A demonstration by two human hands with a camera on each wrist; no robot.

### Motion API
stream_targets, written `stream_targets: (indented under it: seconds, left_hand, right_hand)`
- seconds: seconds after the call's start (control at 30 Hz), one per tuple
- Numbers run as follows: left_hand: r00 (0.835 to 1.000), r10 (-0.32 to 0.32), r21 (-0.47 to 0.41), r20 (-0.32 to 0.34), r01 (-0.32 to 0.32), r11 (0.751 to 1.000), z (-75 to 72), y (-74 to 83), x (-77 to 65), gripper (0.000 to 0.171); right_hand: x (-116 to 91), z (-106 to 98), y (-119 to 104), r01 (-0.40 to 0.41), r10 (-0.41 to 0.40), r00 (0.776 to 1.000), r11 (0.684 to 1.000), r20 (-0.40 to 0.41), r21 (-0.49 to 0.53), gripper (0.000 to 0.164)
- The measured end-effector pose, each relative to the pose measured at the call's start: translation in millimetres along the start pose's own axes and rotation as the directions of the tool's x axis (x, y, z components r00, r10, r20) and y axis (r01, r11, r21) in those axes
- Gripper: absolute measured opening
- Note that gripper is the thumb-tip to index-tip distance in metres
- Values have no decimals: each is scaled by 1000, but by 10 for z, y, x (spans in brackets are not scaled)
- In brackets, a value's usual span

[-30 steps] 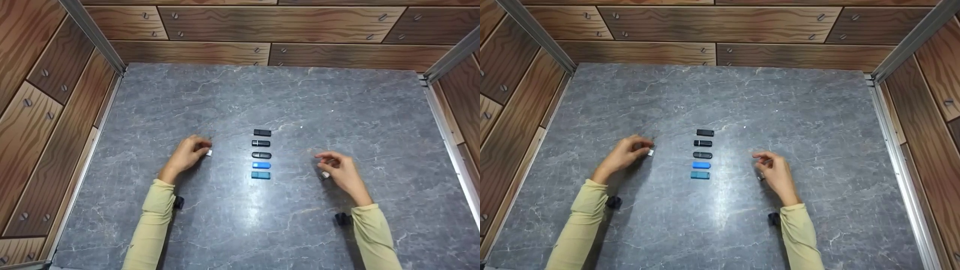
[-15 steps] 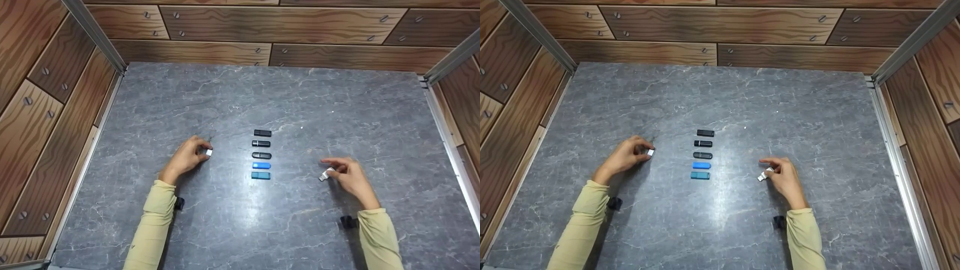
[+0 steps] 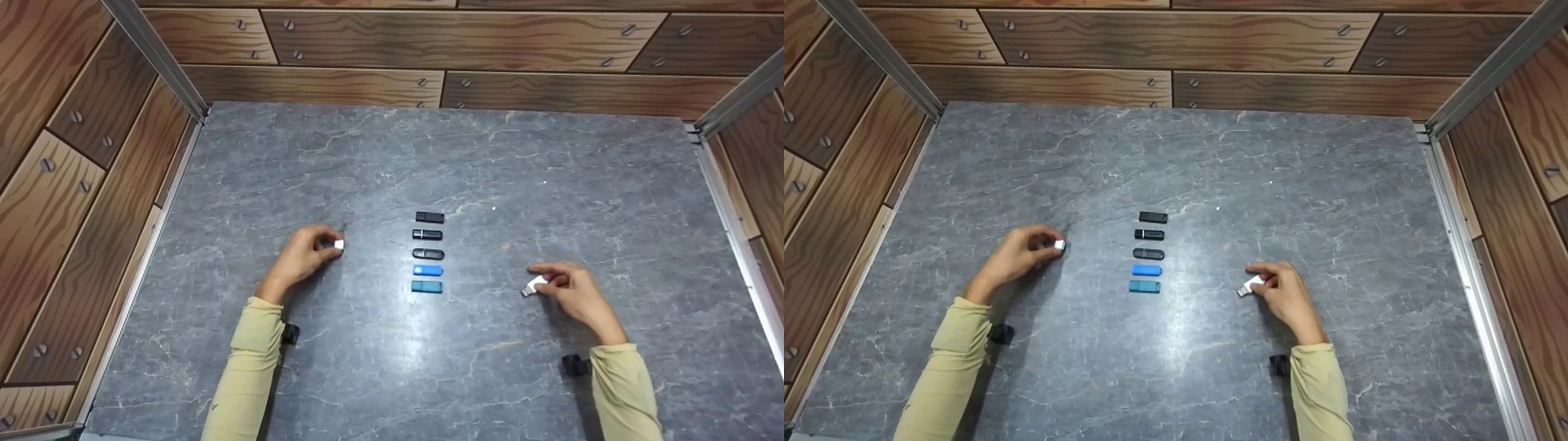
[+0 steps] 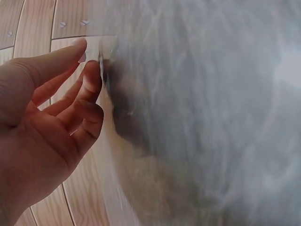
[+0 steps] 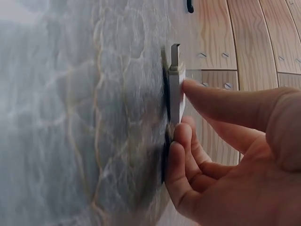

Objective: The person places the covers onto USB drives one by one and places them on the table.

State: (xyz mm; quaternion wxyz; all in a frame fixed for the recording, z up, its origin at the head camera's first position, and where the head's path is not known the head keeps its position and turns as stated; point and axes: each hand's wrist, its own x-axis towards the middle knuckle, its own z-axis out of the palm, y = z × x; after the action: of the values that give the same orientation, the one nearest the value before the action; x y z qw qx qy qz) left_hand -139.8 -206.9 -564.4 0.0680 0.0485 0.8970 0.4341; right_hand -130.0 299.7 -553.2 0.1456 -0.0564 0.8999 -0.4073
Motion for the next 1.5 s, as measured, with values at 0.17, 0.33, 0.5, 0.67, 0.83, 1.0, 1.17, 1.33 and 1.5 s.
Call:
stream_targets:
  seconds: [0.17,0.33,0.5,0.67,0.83,1.0,1.17,1.33,1.5]
  left_hand:
    - [999,-38,-80,3,38,996,-20,-9,-13,21]
    - [998,-55,-79,-19,53,995,-17,-38,-12,21]
    - [998,-60,-69,-25,59,996,-10,-39,-18,20]
    - [998,-58,-72,-33,56,996,23,-26,-31,21]
    - [999,-50,-78,-17,48,996,72,-4,-37,23]
    - [999,-47,-108,16,49,993,117,48,-57,24]
    - [999,-23,-114,24,26,993,152,120,-81,24]
    - [1000,19,-137,19,-16,990,208,175,-88,25]
    - [999,26,-152,21,-23,988,295,219,-99,24]
  right_hand:
    - [-32,-35,46,16,-15,999,1000,41,-10,35]
    - [-38,-41,63,48,-48,998,999,45,-6,37]
    - [-37,-25,49,35,-35,998,999,46,-3,36]
    - [-36,9,33,14,-13,1000,999,19,-42,32]
    - [-42,49,47,9,-12,999,997,-40,-75,27]
    - [-60,75,51,32,-39,994,997,-99,-74,28]
    - [-59,126,16,53,-57,992,998,-109,-33,29]
    - [-35,238,-53,86,-78,992,994,-103,72,29]
    - [-4,381,-148,113,-94,988,981,-122,159,28]
